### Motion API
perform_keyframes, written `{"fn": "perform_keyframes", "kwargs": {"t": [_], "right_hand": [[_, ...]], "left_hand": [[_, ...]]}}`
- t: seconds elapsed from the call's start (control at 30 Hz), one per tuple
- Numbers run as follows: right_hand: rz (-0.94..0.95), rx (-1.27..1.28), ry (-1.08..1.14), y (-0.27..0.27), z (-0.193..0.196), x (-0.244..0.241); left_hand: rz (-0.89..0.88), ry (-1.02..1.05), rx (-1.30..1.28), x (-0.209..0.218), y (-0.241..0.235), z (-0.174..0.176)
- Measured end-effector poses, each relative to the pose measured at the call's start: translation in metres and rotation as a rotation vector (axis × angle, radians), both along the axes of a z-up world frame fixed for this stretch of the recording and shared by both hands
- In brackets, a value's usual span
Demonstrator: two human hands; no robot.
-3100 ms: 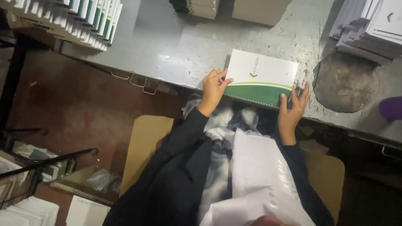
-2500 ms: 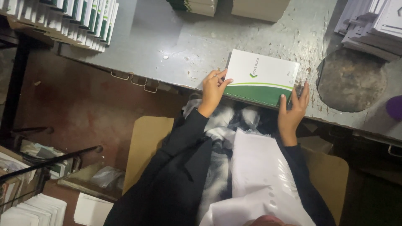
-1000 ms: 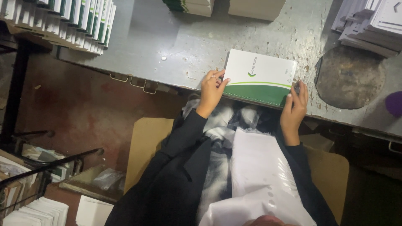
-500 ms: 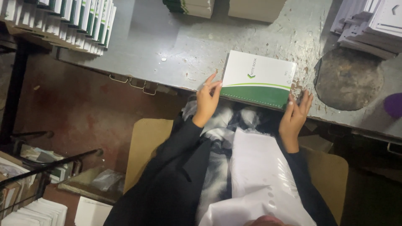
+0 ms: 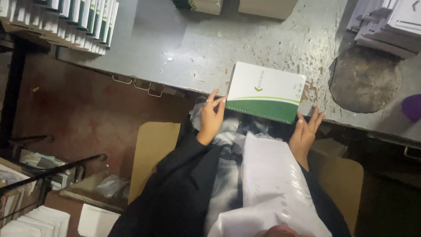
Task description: Assembling notebooks by aligning covers with internal pages and stacking them on a workbench.
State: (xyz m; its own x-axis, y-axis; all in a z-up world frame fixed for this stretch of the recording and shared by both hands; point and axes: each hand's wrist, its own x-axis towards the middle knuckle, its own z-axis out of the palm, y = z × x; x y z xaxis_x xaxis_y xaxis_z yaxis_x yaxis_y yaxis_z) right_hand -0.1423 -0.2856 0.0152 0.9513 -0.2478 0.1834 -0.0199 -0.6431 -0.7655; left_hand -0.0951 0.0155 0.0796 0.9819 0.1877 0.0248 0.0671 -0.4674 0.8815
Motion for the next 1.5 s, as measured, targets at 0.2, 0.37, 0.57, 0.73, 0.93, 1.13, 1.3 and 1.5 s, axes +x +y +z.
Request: {"fn": "perform_keyframes", "kwargs": {"t": [0.2,0.37,0.57,0.73,0.93,1.13,1.3,1.5], "right_hand": [[-0.148,-0.008,-0.029,-0.015,0.006,-0.023],[-0.198,0.519,0.21,-0.022,0.004,-0.008],[-0.172,0.782,0.406,-0.034,-0.043,0.006],[-0.176,0.765,0.422,-0.04,-0.058,0.012],[-0.016,0.713,0.495,-0.034,-0.038,0.004],[0.035,0.705,0.617,0.018,0.038,0.027],[0.283,0.634,0.602,0.085,0.107,0.063],[0.606,0.701,0.532,0.177,0.189,0.12]], "left_hand": [[0.064,0.118,-0.184,-0.012,0.023,-0.03],[-0.029,0.533,-0.659,0.012,0.033,-0.043],[-0.061,0.585,-0.923,0.018,0.011,-0.065],[-0.064,0.525,-0.916,0.021,0.005,-0.103],[-0.086,0.392,-0.534,0.007,0.022,-0.099],[-0.106,0.239,-0.497,-0.011,0.074,0.001],[-0.032,0.166,-0.354,-0.016,0.137,0.064],[0.073,-0.043,-0.416,-0.016,0.226,0.126]]}}
